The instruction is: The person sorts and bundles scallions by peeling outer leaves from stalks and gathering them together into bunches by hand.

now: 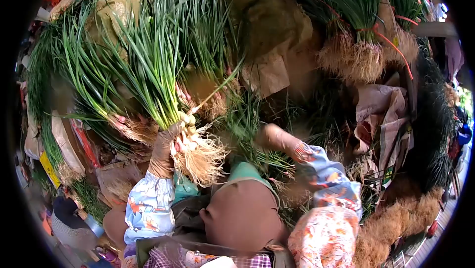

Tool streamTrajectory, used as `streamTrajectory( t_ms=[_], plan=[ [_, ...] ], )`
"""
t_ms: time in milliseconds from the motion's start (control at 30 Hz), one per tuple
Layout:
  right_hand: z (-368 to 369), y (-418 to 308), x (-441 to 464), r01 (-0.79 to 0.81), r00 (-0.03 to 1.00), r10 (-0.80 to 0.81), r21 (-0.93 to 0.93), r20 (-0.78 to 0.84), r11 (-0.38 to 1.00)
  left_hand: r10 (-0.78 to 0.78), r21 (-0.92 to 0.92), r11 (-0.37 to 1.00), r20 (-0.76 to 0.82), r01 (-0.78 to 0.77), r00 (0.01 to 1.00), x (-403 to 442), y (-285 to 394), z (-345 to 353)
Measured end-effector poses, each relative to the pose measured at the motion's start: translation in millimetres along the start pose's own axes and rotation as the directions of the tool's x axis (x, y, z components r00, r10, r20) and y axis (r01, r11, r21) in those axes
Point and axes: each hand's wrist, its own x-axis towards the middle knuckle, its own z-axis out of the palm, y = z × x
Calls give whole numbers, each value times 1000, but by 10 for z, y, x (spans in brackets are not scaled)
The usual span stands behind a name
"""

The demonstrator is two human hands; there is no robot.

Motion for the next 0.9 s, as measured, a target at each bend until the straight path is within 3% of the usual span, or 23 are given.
streamTrajectory(
  t_ms=[67,100,133,167,200,267,300,333,400,467,533,567,600,633,667,700,733,767,800,867,900],
  plan=[
    [-33,-106,-307,-150,975,78,358,208,921,6,-50,999,31,-5,999,-9,44,92],
    [-255,-111,-341,-266,964,214,536,159,801,-10,-82,996,74,16,997,14,23,30],
    [-740,-100,-303,-304,902,423,825,88,477,-28,-112,993,117,41,993,37,-3,-37],
    [-1147,-87,-237,-117,828,560,988,41,102,-32,-110,993,118,46,992,39,-25,-33],
    [-1435,-90,-107,146,777,629,981,-34,-128,-61,-129,989,123,77,991,40,-45,-20],
    [-1491,-54,336,517,748,605,811,-273,-274,-107,-137,982,164,131,981,32,-32,-13],
    [-1519,-38,557,651,717,580,669,-386,-359,-111,-69,991,102,118,989,11,-14,-11],
    [-1552,-45,663,626,779,545,443,-311,-642,-108,-5,994,37,108,993,-14,3,12],
    [-1560,-106,623,569,747,606,736,-274,-368,-93,69,993,3,92,996,-21,46,80],
    [-1617,-254,582,343,751,627,934,-207,-102,-227,166,960,-2,224,974,-20,-1,-232],
    [-1755,-367,416,351,740,557,923,-376,158,-99,201,972,-138,125,985,-16,-140,-90],
    [-1896,-316,351,252,716,651,963,-253,98,-85,188,975,-168,116,982,-8,-161,-98],
    [-2002,-247,326,160,670,731,987,-129,27,-65,105,992,-97,75,993,8,-169,-125],
    [-1793,-65,379,174,502,796,941,-338,290,-33,89,995,2,33,999,25,-114,-130],
    [-1586,115,431,81,296,801,849,-521,522,2,70,998,102,-9,995,30,-43,-102],
    [-1404,134,494,-42,292,749,774,-595,632,26,-107,994,108,-14,994,-16,9,41],
    [-1144,113,608,-163,300,689,676,-660,719,-3,-126,992,146,21,989,-19,49,15],
    [-978,27,617,-213,491,677,678,-548,704,-14,-130,991,131,31,991,-7,40,-28],
    [-819,-147,515,-164,537,621,651,-571,741,-22,-139,990,114,38,993,-5,19,-72],
    [-133,-459,181,-232,744,433,412,-508,881,-81,-52,995,90,86,993,7,55,-54],
    [167,-627,-67,-230,785,458,491,-416,840,-83,-88,992,129,94,988,26,35,-57]
  ],
)
